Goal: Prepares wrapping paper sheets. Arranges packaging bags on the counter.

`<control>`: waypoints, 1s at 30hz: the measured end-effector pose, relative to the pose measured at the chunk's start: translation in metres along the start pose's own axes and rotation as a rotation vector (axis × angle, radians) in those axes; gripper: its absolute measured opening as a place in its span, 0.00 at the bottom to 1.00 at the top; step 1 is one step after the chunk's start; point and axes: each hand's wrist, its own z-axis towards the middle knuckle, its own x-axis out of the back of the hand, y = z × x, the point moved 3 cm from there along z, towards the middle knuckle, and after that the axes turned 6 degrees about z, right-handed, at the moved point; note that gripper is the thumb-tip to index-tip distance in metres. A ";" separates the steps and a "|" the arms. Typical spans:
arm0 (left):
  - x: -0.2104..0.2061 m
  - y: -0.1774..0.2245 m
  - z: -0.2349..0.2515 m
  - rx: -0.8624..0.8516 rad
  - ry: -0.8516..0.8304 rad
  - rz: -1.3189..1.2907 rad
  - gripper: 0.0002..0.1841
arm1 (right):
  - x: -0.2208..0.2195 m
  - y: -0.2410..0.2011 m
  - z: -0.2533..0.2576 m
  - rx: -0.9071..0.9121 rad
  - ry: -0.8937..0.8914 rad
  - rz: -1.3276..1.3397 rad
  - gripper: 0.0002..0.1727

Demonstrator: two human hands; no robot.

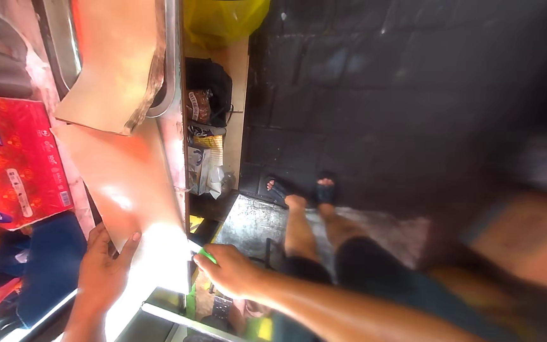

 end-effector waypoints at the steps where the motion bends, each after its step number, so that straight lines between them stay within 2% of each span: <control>1: -0.002 0.002 -0.002 0.012 0.015 -0.010 0.25 | 0.001 -0.001 0.001 0.008 0.005 -0.009 0.25; 7: -0.002 0.003 -0.011 -0.005 0.081 -0.058 0.19 | 0.004 -0.007 0.001 -0.008 0.035 -0.027 0.23; 12: -0.002 -0.006 -0.016 -0.017 0.065 -0.133 0.21 | -0.002 -0.007 0.004 0.011 0.090 -0.032 0.27; 16: -0.002 -0.012 -0.018 -0.020 0.041 -0.130 0.24 | -0.010 -0.002 0.005 0.050 0.091 -0.106 0.25; 22: -0.008 -0.024 -0.035 0.007 0.000 0.007 0.26 | -0.041 0.025 -0.010 0.092 0.012 -0.048 0.24; 25: -0.020 -0.031 -0.039 0.041 -0.087 0.096 0.28 | -0.046 0.040 -0.010 0.075 0.093 0.028 0.24; 30: -0.025 -0.030 -0.034 0.086 -0.083 0.164 0.27 | -0.044 0.041 0.000 0.058 0.171 0.070 0.28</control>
